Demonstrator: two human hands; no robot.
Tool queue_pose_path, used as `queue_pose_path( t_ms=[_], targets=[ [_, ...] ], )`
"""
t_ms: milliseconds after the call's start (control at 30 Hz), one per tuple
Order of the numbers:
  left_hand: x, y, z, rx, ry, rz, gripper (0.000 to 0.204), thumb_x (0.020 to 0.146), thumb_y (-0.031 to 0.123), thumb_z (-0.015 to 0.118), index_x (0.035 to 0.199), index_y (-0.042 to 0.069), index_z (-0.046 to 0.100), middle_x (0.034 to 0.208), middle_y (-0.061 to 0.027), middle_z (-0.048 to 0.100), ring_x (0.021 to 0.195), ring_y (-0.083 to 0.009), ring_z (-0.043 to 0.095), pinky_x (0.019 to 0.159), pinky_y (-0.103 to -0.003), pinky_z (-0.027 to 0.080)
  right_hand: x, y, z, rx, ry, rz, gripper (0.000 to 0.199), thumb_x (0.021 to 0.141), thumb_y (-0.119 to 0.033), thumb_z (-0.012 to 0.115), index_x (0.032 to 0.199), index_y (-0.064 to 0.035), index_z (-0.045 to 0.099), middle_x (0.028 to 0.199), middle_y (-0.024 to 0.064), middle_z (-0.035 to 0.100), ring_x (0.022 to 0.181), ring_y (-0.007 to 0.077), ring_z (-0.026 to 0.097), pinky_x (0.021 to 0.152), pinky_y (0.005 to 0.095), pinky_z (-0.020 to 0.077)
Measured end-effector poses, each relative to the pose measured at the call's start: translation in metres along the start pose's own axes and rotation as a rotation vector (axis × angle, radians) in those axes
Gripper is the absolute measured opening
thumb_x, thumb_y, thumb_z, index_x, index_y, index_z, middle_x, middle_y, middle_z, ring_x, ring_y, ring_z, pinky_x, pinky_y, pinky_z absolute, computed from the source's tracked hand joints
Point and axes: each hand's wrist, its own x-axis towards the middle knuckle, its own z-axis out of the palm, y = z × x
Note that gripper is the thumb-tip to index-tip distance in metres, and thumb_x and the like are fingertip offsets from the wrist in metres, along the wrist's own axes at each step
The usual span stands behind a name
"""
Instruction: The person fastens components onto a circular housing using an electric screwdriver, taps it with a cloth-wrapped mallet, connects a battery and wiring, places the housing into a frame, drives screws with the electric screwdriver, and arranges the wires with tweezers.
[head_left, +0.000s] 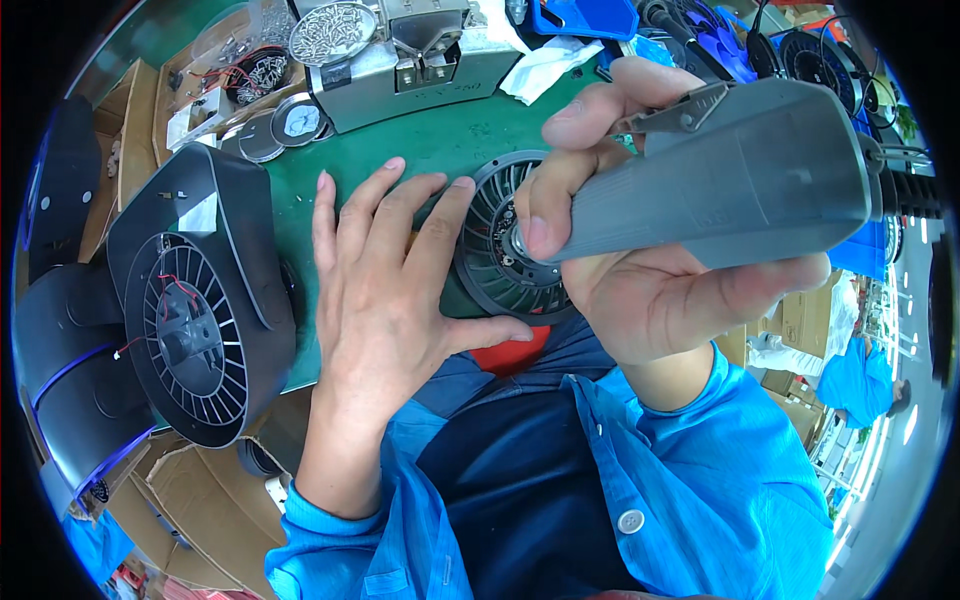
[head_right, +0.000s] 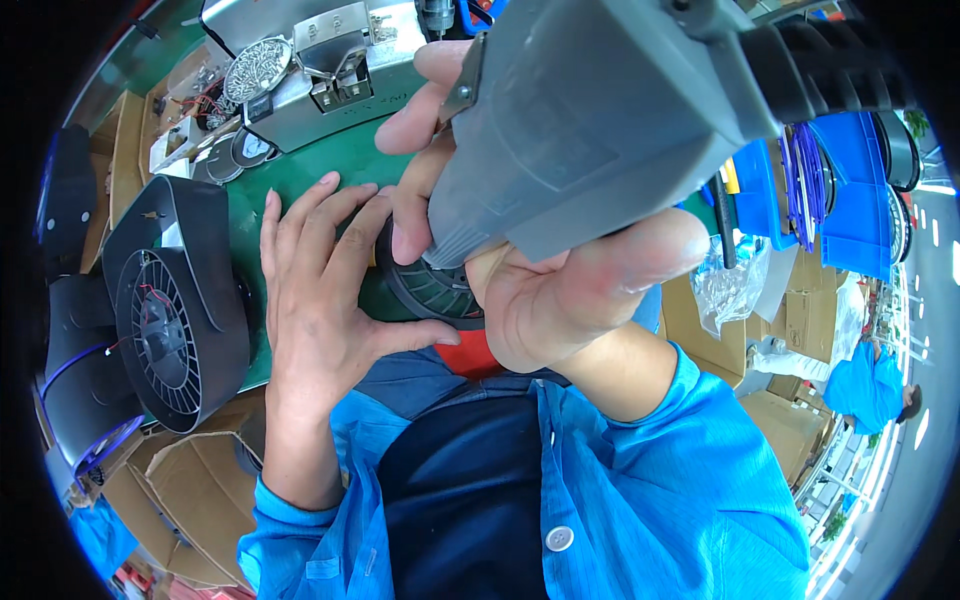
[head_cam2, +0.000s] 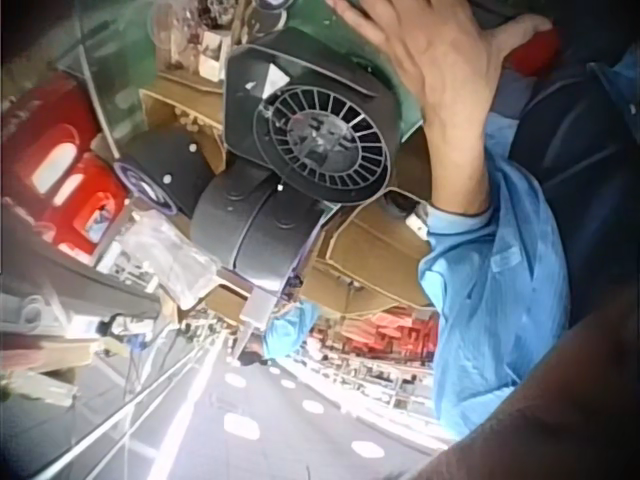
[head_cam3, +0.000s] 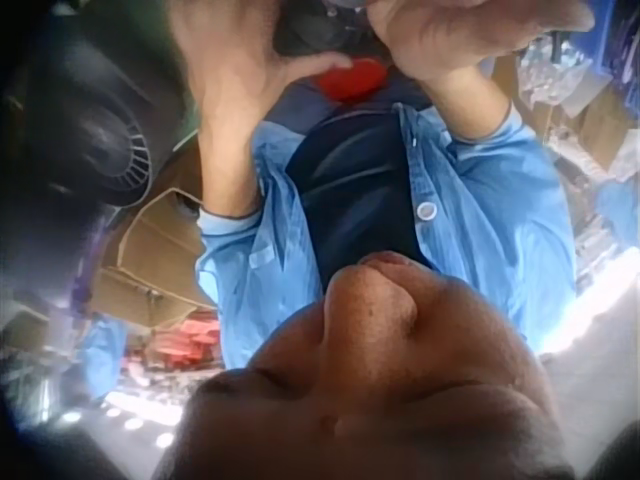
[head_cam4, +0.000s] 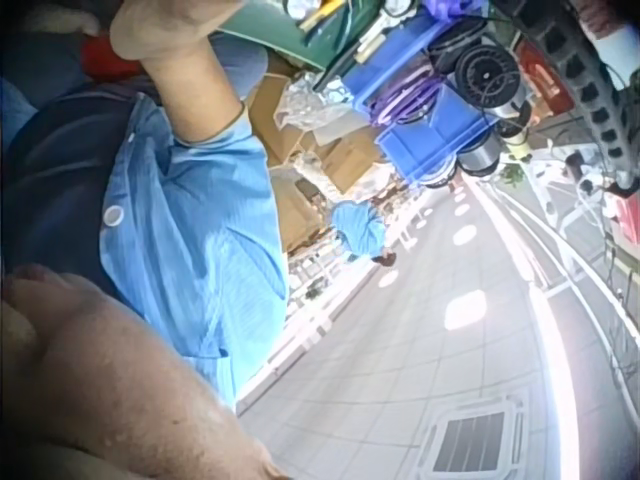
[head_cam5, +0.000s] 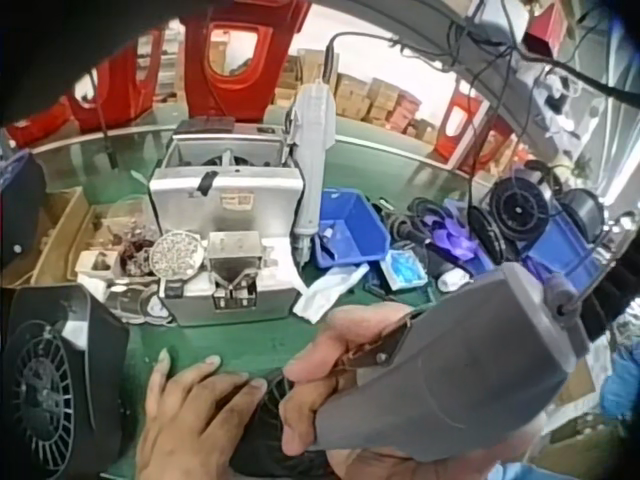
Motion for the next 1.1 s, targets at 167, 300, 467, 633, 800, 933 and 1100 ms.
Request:
queue_pose_path(
  t_ms=[167,300,467,633,800,933,1100],
  targets=[
    [-0.001,0.000,0.000,-0.009,0.003,-0.001,0.110,0.049,0.060,0.098,0.141,0.007,0.071,0.143,-0.0112,0.065,0.148,-0.0388,0.052,0.129,-0.070,0.025,0.003,-0.001,0.002,-0.004,-0.018,0.019,0.125,0.092,-0.101,0.035,0.166,0.0003,0.033,0.150,0.0248,0.056,0.087,0.0276,0.076,0.078,0.0351,0.0613],
    [-0.001,-0.001,-0.002,-0.012,-0.002,0.000,0.109,0.053,0.059,0.097,0.146,0.009,0.069,0.141,-0.0108,0.065,0.146,-0.0377,0.052,0.129,-0.070,0.025,0.002,-0.006,0.004,-0.076,-0.045,0.002,0.126,0.093,-0.099,0.038,0.166,0.0036,0.033,0.148,0.0253,0.058,0.089,0.0283,0.076,0.078,0.0358,0.0612],
    [0.000,0.000,-0.002,-0.024,-0.005,-0.003,0.108,0.054,0.057,0.098,0.146,0.009,0.069,0.141,-0.0109,0.066,0.145,-0.0377,0.052,0.129,-0.069,0.024,0.004,-0.012,0.015,-0.070,0.104,0.038,0.129,0.093,-0.097,0.045,0.165,0.0093,0.032,0.145,0.0275,0.061,0.091,0.0293,0.077,0.079,0.0365,0.0609],
    [-0.001,-0.001,-0.001,-0.026,-0.013,-0.007,0.107,0.054,0.056,0.098,0.145,0.008,0.069,0.141,-0.0111,0.066,0.146,-0.0375,0.052,0.130,-0.069,0.024,-0.002,-0.013,0.017,-0.011,0.146,0.068,0.132,0.091,-0.099,0.046,0.164,0.0108,0.033,0.145,0.0281,0.060,0.090,0.0285,0.077,0.079,0.0369,0.0607],
    [-0.001,0.000,-0.002,-0.020,-0.011,-0.009,0.106,0.054,0.054,0.098,0.145,0.008,0.069,0.140,-0.0110,0.065,0.146,-0.0375,0.052,0.130,-0.069,0.024,-0.007,-0.023,0.004,-0.246,-0.130,0.069,0.132,0.090,-0.100,0.045,0.163,0.0086,0.035,0.146,0.0271,0.059,0.088,0.0275,0.076,0.078,0.0374,0.0600],
    [-0.001,0.001,-0.004,-0.033,-0.002,-0.004,0.105,0.054,0.054,0.099,0.144,0.007,0.069,0.140,-0.0110,0.065,0.146,-0.0376,0.052,0.130,-0.069,0.024,-0.001,-0.015,-0.006,-0.171,-0.215,0.042,0.129,0.091,-0.100,0.043,0.163,0.0065,0.036,0.147,0.0267,0.058,0.088,0.0276,0.076,0.076,0.0376,0.0595],
    [-0.002,0.000,-0.002,-0.027,0.006,-0.006,0.107,0.052,0.055,0.099,0.144,0.008,0.070,0.141,-0.0107,0.065,0.147,-0.0379,0.052,0.130,-0.069,0.024,0.007,-0.006,-0.015,-0.086,-0.314,-0.004,0.126,0.093,-0.100,0.040,0.164,0.0038,0.037,0.147,0.0262,0.057,0.088,0.0277,0.076,0.075,0.0380,0.0589]
  ],
)
